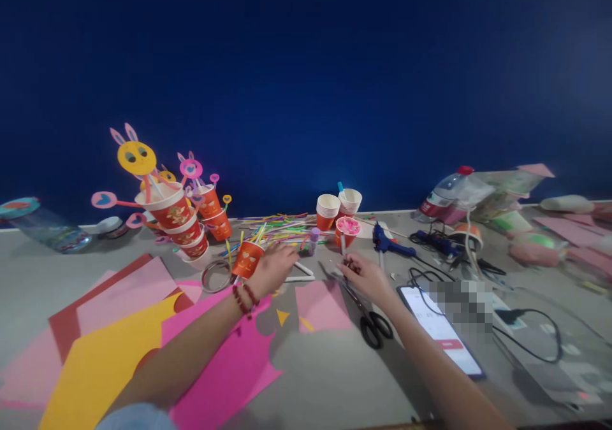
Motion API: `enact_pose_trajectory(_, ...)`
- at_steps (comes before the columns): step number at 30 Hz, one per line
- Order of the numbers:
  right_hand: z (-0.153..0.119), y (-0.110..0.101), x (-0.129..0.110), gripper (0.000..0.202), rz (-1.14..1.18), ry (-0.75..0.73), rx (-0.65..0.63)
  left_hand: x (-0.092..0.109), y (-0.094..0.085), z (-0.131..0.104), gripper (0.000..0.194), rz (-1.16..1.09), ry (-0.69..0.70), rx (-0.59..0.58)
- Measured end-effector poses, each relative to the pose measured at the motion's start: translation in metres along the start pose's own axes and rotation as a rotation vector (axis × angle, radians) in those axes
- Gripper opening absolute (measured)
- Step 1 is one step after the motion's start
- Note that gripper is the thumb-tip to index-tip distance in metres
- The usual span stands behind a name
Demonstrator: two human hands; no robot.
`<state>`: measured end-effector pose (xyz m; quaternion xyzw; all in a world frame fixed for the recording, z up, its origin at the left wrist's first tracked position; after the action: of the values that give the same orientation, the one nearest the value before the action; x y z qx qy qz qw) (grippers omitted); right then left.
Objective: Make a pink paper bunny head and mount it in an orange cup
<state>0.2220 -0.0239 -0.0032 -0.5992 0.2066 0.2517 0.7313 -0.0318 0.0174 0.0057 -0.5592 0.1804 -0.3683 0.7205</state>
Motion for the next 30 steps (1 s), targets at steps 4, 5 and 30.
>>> enact_pose_trajectory(4,-0.011,0.005,0.000,0.032,0.341,0.025,0.091,-0.028,0.008,0.038,0.023,0.069,-0.023,-0.077)
enact_pose_trajectory(5,-0.015,0.006,0.000,0.033,0.390,0.030,0.105,-0.032,0.012,0.043,0.022,0.072,-0.017,-0.098)
enact_pose_trajectory(30,-0.058,0.018,-0.057,0.014,0.824,-0.023,0.210,0.030,-0.038,-0.017,0.004,-0.418,-0.053,0.034)
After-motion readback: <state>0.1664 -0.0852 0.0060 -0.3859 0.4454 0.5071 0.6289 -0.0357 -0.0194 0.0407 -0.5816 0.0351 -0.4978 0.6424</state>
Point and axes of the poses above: each hand's wrist, its own z-axis towards the middle knuckle, its own y-axis out of the palm, x = y × z, the point moved 2 cm from there along z, towards the middle knuckle, and after that the axes turned 7 degrees about x, right-handed, at the moved point
